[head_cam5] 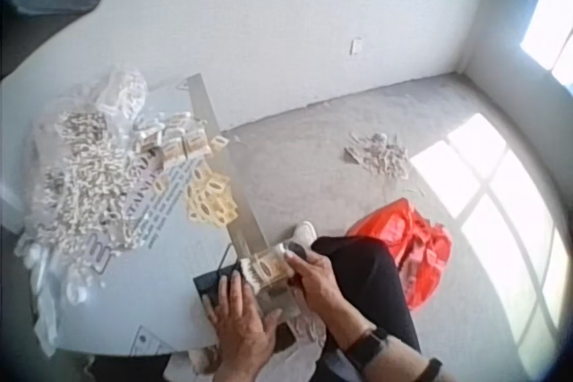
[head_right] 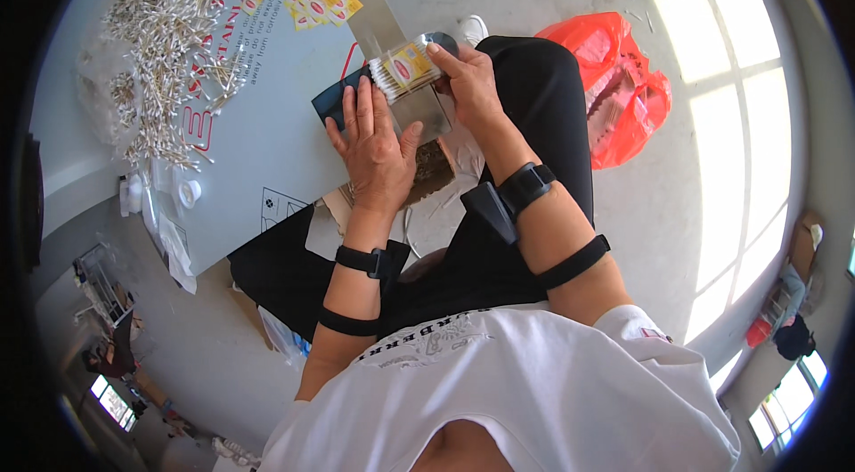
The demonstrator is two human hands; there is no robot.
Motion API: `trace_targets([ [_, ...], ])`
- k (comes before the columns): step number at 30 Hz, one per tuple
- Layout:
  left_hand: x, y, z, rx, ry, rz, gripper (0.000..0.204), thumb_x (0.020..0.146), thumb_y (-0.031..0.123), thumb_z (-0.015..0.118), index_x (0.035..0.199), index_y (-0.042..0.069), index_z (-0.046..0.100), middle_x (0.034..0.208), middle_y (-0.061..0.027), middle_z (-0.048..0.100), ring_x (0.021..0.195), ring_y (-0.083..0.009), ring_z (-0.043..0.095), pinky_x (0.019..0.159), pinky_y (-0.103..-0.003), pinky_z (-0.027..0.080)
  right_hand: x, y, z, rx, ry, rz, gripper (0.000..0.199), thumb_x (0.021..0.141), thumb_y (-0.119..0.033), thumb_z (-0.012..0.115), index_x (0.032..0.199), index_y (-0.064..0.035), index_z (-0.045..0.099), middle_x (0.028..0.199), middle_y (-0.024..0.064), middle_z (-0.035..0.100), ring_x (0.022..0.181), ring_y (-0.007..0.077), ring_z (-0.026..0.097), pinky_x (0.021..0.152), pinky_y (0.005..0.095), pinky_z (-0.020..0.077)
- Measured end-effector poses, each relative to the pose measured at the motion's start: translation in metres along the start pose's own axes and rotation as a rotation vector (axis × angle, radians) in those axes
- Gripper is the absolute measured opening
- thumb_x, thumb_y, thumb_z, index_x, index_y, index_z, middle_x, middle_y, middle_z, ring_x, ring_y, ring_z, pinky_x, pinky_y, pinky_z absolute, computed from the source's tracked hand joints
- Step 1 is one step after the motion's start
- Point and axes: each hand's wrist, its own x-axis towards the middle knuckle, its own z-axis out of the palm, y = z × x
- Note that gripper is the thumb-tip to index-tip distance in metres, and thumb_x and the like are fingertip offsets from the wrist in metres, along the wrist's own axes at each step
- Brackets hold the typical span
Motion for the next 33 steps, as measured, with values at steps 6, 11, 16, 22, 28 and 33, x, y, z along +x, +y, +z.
trace_targets([
  [6, 0.010, -0.003, 0.003, 0.010, 0.101, -0.061, 0.082, 0.095, 0.053, 0.049, 0.148, -0.006, 0.027, 0.158, -0.0229, 0.018, 0.148, -0.0375, 0.014, 0.114, -0.062, 0.009, 0.000, 0.000, -0.002, -0.047, 0.009, 0.088, 0.024, 0.086, -0.030, 0.076, 0.089, -0.0066, 0.072, 0.073, -0.0037, 0.062, 0.060, 0.0041, 0.049, 0.055, 0.0215, 0.0400],
  [11, 0.018, 0.005, -0.003, 0.033, 0.027, -0.039, 0.087, 0.092, 0.049, 0.055, 0.147, -0.010, 0.024, 0.159, -0.0229, 0.014, 0.149, -0.0364, 0.009, 0.116, -0.059, 0.007, 0.001, 0.000, 0.002, -0.123, 0.031, -0.038, 0.027, 0.085, -0.031, 0.076, 0.087, -0.0047, 0.071, 0.072, -0.0029, 0.061, 0.059, 0.0040, 0.048, 0.053, 0.0224, 0.0370],
  [16, 0.019, 0.001, -0.005, -0.128, 0.172, 0.013, 0.086, 0.090, 0.047, 0.059, 0.150, -0.003, 0.025, 0.159, -0.0190, 0.019, 0.149, -0.0337, 0.012, 0.116, -0.059, 0.008, -0.003, -0.003, 0.000, -0.079, -0.032, -0.019, 0.023, 0.080, -0.020, 0.080, 0.091, -0.0029, 0.070, 0.075, -0.0020, 0.063, 0.061, 0.0049, 0.050, 0.055, 0.0230, 0.0384],
  [22, 0.028, -0.002, -0.008, -0.035, 0.056, 0.097, 0.083, 0.089, 0.045, 0.061, 0.151, 0.002, 0.026, 0.159, -0.0146, 0.022, 0.148, -0.0307, 0.018, 0.115, -0.060, 0.013, -0.005, -0.002, 0.008, -0.106, -0.123, -0.055, 0.025, 0.073, 0.000, 0.079, 0.095, 0.0011, 0.068, 0.089, 0.0058, 0.070, 0.077, 0.0122, 0.065, 0.073, 0.0270, 0.0518],
  [28, 0.027, -0.023, -0.015, -0.180, 0.245, 0.028, 0.069, 0.089, 0.033, 0.063, 0.144, 0.002, 0.036, 0.153, -0.0187, 0.031, 0.143, -0.0366, 0.027, 0.112, -0.058, 0.021, -0.009, -0.010, -0.001, -0.427, 0.095, -0.233, 0.042, 0.077, -0.017, 0.080, 0.108, 0.0044, 0.062, 0.093, 0.0062, 0.066, 0.082, 0.0134, 0.061, 0.076, 0.0276, 0.0490],
  [33, 0.044, -0.144, -0.054, -0.026, 0.637, -0.218, 0.048, 0.077, 0.003, 0.070, 0.122, 0.008, 0.055, 0.125, -0.0146, 0.052, 0.120, -0.0358, 0.046, 0.097, -0.049, 0.039, -0.025, -0.038, 0.016, -1.024, 0.183, -1.055, 0.033, 0.081, -0.009, 0.072, 0.111, -0.0010, 0.059, 0.104, 0.0109, 0.059, 0.090, 0.0222, 0.058, 0.078, 0.0295, 0.0474],
])
